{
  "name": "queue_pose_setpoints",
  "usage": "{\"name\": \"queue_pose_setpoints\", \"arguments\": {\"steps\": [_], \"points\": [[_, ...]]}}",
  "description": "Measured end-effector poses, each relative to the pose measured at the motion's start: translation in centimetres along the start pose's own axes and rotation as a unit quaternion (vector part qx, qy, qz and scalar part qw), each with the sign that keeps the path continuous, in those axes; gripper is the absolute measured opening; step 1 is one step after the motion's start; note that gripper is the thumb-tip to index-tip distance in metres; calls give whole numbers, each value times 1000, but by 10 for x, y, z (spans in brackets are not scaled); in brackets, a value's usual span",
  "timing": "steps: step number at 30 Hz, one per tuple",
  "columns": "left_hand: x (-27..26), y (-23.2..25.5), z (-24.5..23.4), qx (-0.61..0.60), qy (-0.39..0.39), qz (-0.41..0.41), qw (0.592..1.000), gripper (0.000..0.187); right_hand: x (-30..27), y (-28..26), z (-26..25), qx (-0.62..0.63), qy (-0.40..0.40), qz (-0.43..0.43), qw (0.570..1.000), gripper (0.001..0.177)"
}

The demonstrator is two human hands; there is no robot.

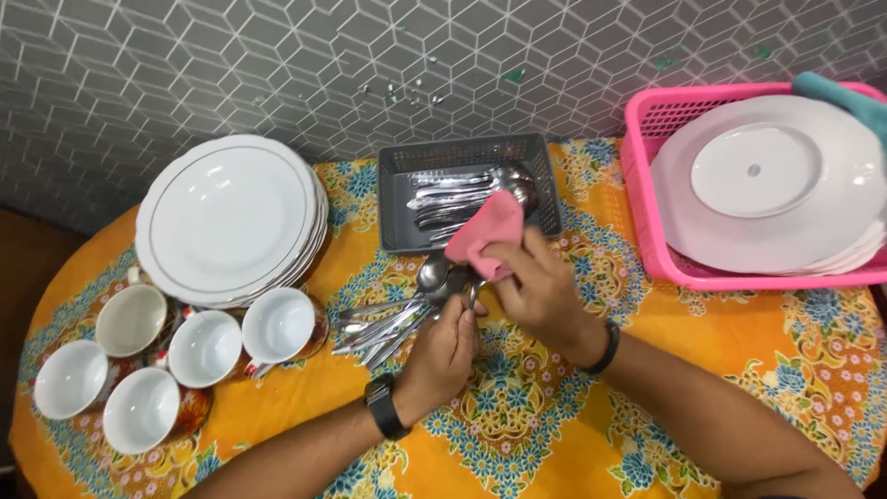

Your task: Dry dishes and cutlery using a cloth and organize them into baskets

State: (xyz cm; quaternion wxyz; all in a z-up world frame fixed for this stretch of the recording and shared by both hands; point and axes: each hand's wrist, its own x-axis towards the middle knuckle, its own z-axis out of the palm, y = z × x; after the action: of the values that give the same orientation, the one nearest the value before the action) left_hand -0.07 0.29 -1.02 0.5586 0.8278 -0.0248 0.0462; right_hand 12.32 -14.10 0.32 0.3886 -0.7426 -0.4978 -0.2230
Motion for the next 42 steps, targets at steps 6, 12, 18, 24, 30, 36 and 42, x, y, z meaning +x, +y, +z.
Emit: {"name": "queue_pose_setpoints", "arguments": {"steps": [6,12,18,24,30,36,42], "points": [[3,17,-2,-41,-5,-53,998,27,6,2,-8,99,-48,110,988,28],[6,21,-1,-43,-25,-76,996,29,7,10,-15,154,-142,140,968,20],[7,23,0,-23,-28,-75,997,39,9,16,-23,144,-124,127,974,25],[12,23,-2,-79,-32,-104,991,42,9,21,-23,115,-82,123,982,35],[8,0,3,-337,59,-120,932,32,14,12,-29,182,21,147,972,20],[1,-5,-2,-276,169,-37,945,34,29,4,-49,134,96,190,968,21],[3,-10,-3,-134,91,-25,986,29,51,-16,-54,233,69,192,951,15]]}}
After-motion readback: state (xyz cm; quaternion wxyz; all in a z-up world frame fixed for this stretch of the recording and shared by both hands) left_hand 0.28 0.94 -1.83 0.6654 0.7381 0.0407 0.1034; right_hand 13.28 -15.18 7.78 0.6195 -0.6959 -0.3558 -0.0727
